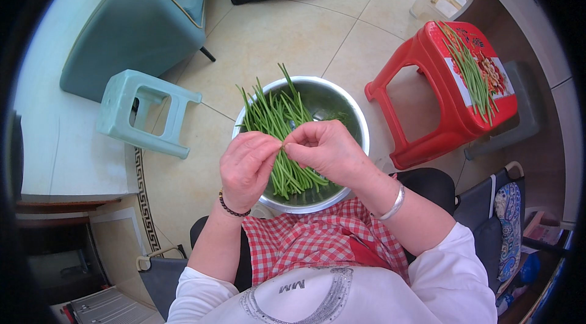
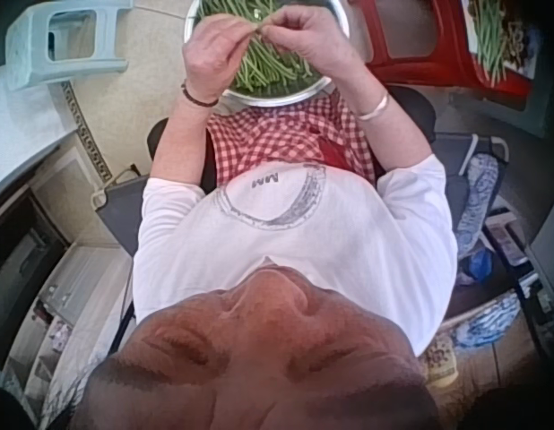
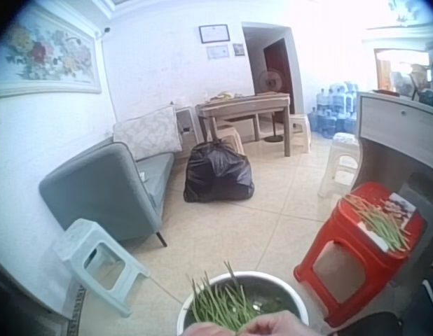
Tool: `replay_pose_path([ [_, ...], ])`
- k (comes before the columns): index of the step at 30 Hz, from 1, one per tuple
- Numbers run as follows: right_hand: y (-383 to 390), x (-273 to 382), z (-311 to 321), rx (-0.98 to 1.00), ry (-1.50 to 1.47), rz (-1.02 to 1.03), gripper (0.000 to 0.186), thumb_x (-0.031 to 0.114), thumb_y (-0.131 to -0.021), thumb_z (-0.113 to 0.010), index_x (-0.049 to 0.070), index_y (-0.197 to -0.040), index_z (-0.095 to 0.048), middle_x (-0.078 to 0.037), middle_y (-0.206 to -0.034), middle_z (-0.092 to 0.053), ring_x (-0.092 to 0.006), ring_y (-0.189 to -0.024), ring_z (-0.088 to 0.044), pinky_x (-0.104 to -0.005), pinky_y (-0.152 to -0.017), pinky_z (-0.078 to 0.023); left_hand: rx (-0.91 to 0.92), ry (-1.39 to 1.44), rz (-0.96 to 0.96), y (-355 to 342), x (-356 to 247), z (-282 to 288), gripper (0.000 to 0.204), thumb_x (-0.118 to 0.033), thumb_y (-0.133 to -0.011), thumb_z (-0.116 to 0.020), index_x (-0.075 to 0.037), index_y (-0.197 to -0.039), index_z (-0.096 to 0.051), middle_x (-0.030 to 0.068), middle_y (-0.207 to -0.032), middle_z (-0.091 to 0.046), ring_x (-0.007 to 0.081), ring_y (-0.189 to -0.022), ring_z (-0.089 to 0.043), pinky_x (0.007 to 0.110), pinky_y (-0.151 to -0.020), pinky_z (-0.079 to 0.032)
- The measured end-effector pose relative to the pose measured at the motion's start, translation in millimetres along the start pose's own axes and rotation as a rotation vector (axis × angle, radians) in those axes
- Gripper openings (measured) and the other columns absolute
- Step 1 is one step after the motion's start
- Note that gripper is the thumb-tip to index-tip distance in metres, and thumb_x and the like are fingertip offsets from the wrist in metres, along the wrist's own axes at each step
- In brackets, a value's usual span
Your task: The person sits with a metal bowl on their lap and snaps the ends off long green vegetables, likely water spinach. They place the trimmed pieces into the bowl and occasionally drop the ends onto a nearby red stool.
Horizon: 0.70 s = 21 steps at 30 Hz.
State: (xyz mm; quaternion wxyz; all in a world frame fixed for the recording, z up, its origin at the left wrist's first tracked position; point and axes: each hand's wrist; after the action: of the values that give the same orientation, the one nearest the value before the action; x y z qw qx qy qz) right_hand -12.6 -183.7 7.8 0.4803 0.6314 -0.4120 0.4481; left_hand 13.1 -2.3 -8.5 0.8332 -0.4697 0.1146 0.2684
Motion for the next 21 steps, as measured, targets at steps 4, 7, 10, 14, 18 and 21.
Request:
replay_pose_path([
  [4,-0.7,1.3,1.0,0.007,0.006,-0.041,0.014,0.012,-0.084,-0.064,-0.001,-0.088,-0.067,0.000,-0.073,-0.062,-0.0025,-0.063,-0.053,-0.0167,-0.055,-0.043,-0.010,-0.001,0.008,1.8,2.3,-0.4,0.024,0.008,-0.066,-0.070,-0.001,-0.087,-0.064,0.0090,-0.083,-0.065,0.0269,-0.077,-0.062,0.034,-0.068,-0.051],
  [7,0.1,7.2,-0.7,0.015,-0.007,-0.037,0.014,0.012,-0.084,-0.064,-0.002,-0.089,-0.066,0.000,-0.072,-0.062,-0.0025,-0.063,-0.053,-0.0167,-0.055,-0.043,-0.011,-0.009,0.020,1.3,2.8,0.7,0.023,0.009,-0.066,-0.070,-0.001,-0.086,-0.064,0.0090,-0.083,-0.065,0.0269,-0.077,-0.062,0.034,-0.068,-0.051],
  [10,0.1,5.3,-0.7,0.005,0.002,-0.046,0.015,0.012,-0.084,-0.064,-0.002,-0.089,-0.066,0.000,-0.072,-0.062,-0.0030,-0.063,-0.054,-0.0170,-0.055,-0.042,-0.005,-0.026,0.017,0.9,1.7,0.1,0.023,0.008,-0.066,-0.070,-0.001,-0.085,-0.064,0.0090,-0.083,-0.065,0.0269,-0.077,-0.062,0.034,-0.068,-0.051],
  [14,-0.7,-0.3,-1.4,-0.012,-0.013,-0.047,0.014,0.012,-0.084,-0.063,-0.002,-0.088,-0.065,0.000,-0.071,-0.061,-0.0036,-0.062,-0.054,-0.0173,-0.054,-0.042,0.004,-0.010,0.035,0.6,-0.6,-0.9,0.022,0.009,-0.066,-0.069,-0.001,-0.085,-0.064,0.0091,-0.083,-0.065,0.0268,-0.078,-0.062,0.034,-0.068,-0.051],
  [18,-3.2,-2.0,0.6,0.030,-0.101,-0.063,0.013,0.012,-0.083,-0.062,0.000,-0.086,-0.064,0.001,-0.070,-0.059,-0.0034,-0.061,-0.053,-0.0169,-0.053,-0.041,-0.002,0.100,0.143,2.8,-2.1,-2.0,0.020,0.008,-0.069,-0.068,-0.001,-0.086,-0.064,0.0096,-0.084,-0.065,0.0263,-0.080,-0.062,0.033,-0.070,-0.050],
  [21,-2.7,-2.0,-0.6,0.033,-0.179,-0.079,0.012,0.013,-0.082,-0.062,0.002,-0.085,-0.062,0.002,-0.070,-0.058,-0.0038,-0.060,-0.051,-0.0175,-0.054,-0.041,0.004,0.193,0.234,4.6,-2.6,-3.4,0.017,0.007,-0.075,-0.066,-0.001,-0.090,-0.063,0.0092,-0.086,-0.065,0.0223,-0.081,-0.062,0.030,-0.072,-0.049],
])
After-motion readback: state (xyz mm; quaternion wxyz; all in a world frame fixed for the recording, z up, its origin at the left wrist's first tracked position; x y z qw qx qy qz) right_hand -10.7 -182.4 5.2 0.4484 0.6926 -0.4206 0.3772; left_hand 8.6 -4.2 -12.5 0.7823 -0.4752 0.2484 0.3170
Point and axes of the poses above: each hand's wrist, its own y-axis away from the middle knuckle, its own z-axis out of the back of the hand, x = y × z
